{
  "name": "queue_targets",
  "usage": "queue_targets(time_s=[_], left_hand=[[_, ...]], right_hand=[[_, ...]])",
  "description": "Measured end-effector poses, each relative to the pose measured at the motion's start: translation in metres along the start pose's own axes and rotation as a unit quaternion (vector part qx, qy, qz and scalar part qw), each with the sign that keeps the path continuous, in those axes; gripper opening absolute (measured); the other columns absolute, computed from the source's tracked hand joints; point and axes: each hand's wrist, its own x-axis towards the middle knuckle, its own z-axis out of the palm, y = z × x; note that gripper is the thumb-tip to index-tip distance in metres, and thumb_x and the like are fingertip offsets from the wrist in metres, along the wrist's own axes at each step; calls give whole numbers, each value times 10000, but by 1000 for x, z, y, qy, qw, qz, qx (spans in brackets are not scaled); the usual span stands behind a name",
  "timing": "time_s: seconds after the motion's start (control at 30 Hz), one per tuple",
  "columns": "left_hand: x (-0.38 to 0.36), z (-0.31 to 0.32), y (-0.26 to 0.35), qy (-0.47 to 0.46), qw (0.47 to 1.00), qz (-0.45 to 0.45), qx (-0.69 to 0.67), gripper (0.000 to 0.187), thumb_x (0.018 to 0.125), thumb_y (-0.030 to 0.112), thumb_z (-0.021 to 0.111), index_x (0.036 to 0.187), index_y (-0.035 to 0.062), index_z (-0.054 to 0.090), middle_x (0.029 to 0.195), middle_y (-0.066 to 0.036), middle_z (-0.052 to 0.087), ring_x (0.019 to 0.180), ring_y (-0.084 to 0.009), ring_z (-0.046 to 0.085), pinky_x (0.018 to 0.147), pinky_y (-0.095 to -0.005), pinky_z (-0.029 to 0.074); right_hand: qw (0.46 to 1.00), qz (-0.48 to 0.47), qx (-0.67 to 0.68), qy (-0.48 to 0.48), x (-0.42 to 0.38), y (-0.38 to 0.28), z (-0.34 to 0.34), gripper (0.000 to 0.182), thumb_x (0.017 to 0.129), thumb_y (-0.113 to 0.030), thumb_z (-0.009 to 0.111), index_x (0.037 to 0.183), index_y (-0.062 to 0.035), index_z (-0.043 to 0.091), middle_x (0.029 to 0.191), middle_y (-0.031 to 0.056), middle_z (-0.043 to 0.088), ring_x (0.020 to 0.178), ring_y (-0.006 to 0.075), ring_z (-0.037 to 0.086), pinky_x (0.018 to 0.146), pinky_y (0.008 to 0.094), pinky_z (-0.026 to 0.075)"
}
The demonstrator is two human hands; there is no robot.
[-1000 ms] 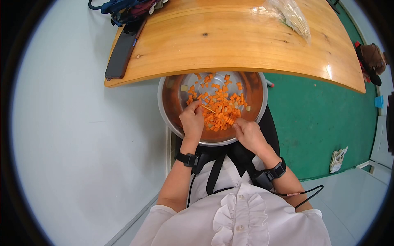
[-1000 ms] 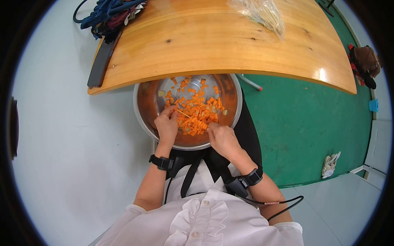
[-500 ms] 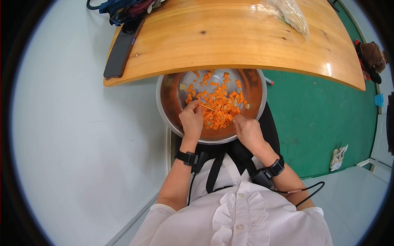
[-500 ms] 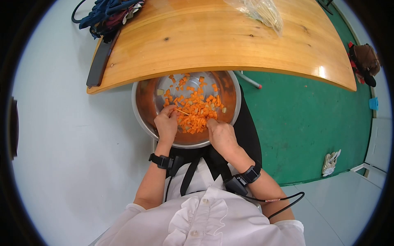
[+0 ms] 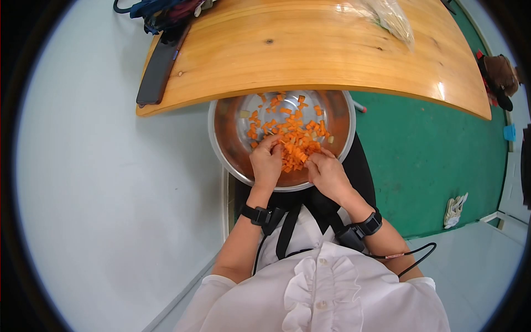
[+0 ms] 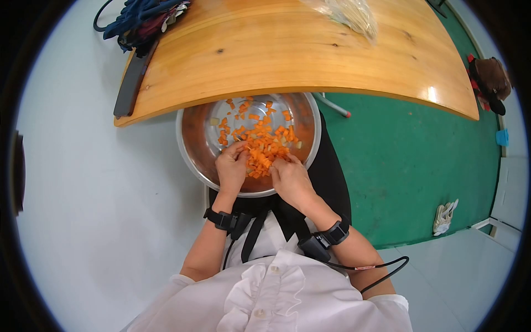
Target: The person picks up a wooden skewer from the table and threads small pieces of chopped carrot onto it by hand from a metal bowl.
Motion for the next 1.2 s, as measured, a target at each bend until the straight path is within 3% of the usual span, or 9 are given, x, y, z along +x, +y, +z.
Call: queue_targets(time_s=[0.27, 0.37, 0.47, 0.57, 0.6, 0.7, 0.9, 0.97, 1.2], left_hand=[[1, 3, -13, -73, 994, -60, -49, 238, 799, -72, 527, 1014, -14, 611, 877, -87, 646, 778, -123, 624, 695, -221, 499], [-5, 2, -2, -97, 994, -43, 0, 241, 801, -70, 526, 1019, -10, 610, 889, -79, 644, 791, -114, 617, 706, -222, 494], [-4, -1, -11, -125, 988, -69, -66, 262, 802, -56, 529, 1048, -5, 602, 919, -86, 650, 804, -122, 623, 718, -234, 491], [-2, -14, -5, -88, 995, -5, 36, 295, 801, -53, 521, 1082, 6, 589, 949, -94, 655, 824, -144, 631, 727, -249, 490], [3, -20, 0, -12, 995, 23, 98, 262, 781, -17, 518, 1028, 7, 604, 880, -160, 639, 801, -298, 631, 707, -339, 490], [21, -49, 12, 12, 957, 140, 255, 299, 735, -66, 503, 1000, 11, 618, 890, -188, 600, 814, -364, 582, 704, -401, 477], [37, -56, 6, -114, 871, 166, 448, 157, 685, -48, 540, 823, -21, 610, 810, -178, 578, 771, -344, 581, 694, -378, 496], [39, -51, 2, -122, 852, 187, 473, 136, 687, -36, 542, 805, -16, 606, 819, -170, 583, 776, -322, 587, 682, -369, 500], [37, -42, -4, -78, 845, 220, 481, 182, 697, -33, 526, 868, -15, 586, 799, -162, 591, 769, -311, 598, 662, -380, 502]], right_hand=[[1000, 2, -2, 2, 0, 3, 2, 118, 787, -45, 509, 704, 28, 551, 620, 203, 530, 653, 377, 530, 967, 409, 379], [999, -5, -34, 0, 0, 3, 1, 119, 786, -62, 526, 709, 20, 565, 658, 221, 574, 693, 370, 576, 906, 413, 427], [999, -1, -47, 20, 0, 3, 1, 113, 791, -60, 527, 716, 22, 550, 680, 222, 577, 681, 382, 573, 801, 423, 470], [999, 30, -21, 41, 1, 0, -2, 113, 802, -60, 530, 730, 26, 530, 691, 231, 572, 691, 394, 570, 681, 444, 473], [998, 46, -7, 30, 1, 0, -3, 113, 806, -61, 530, 736, 27, 525, 697, 231, 571, 697, 394, 570, 662, 447, 467], [997, 78, 20, 13, 2, 1, -5, 112, 814, -62, 531, 752, 30, 516, 712, 229, 570, 709, 393, 567, 624, 453, 454], [998, 42, 26, 30, 1, -3, -7, 114, 831, -57, 518, 759, 31, 514, 667, 199, 560, 640, 360, 567, 583, 419, 448], [998, 14, 28, 48, 2, 2, -4, 133, 857, -49, 495, 761, 40, 519, 549, 151, 541, 528, 289, 580, 501, 353, 439], [999, 11, 32, 38, 1, 1, -7, 121, 859, -48, 493, 779, 38, 523, 546, 144, 542, 524, 285, 580, 502, 346, 440]])
